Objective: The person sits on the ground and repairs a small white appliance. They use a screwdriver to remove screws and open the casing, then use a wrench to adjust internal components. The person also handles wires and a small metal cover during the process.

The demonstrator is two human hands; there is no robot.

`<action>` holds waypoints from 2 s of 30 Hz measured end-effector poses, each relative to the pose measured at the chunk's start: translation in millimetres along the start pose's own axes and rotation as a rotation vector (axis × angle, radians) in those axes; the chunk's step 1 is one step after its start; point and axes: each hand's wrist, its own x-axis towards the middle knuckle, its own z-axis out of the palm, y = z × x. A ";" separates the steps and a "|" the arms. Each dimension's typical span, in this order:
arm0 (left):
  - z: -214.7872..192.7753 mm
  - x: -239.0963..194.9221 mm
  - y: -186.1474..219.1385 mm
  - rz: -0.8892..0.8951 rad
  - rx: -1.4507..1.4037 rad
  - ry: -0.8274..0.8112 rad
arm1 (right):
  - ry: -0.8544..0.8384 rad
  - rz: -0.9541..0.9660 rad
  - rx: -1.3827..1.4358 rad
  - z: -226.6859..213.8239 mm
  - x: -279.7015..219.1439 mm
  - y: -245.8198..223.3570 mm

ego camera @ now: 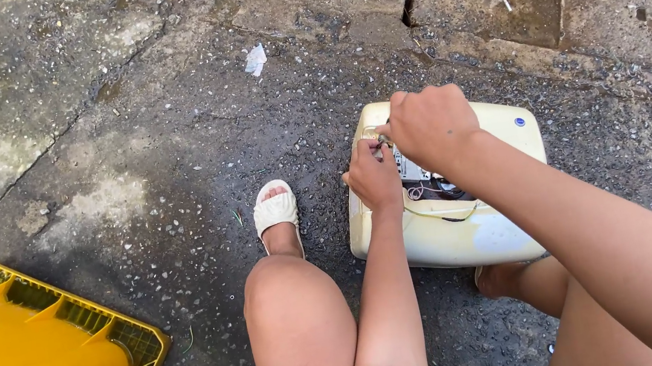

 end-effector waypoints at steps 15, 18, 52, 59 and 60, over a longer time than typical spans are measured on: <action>-0.3 1.4 -2.7 -0.015 -0.004 -0.009 | 0.012 0.050 -0.028 -21.3 -9.5 -6.1; -2.1 -0.2 -0.4 -0.014 -0.006 -0.017 | 0.054 -0.111 -0.130 -19.1 -6.2 -3.4; -7.8 9.1 -4.7 -0.157 -0.159 -0.162 | 0.078 -0.105 -0.087 -21.2 1.0 -2.1; 1.0 6.6 -9.5 -0.145 -0.111 -0.126 | 0.037 -0.110 -0.151 -13.3 9.9 0.9; -1.9 6.8 -11.4 -0.146 -0.106 -0.124 | 0.039 -0.114 -0.148 -8.9 12.7 -0.7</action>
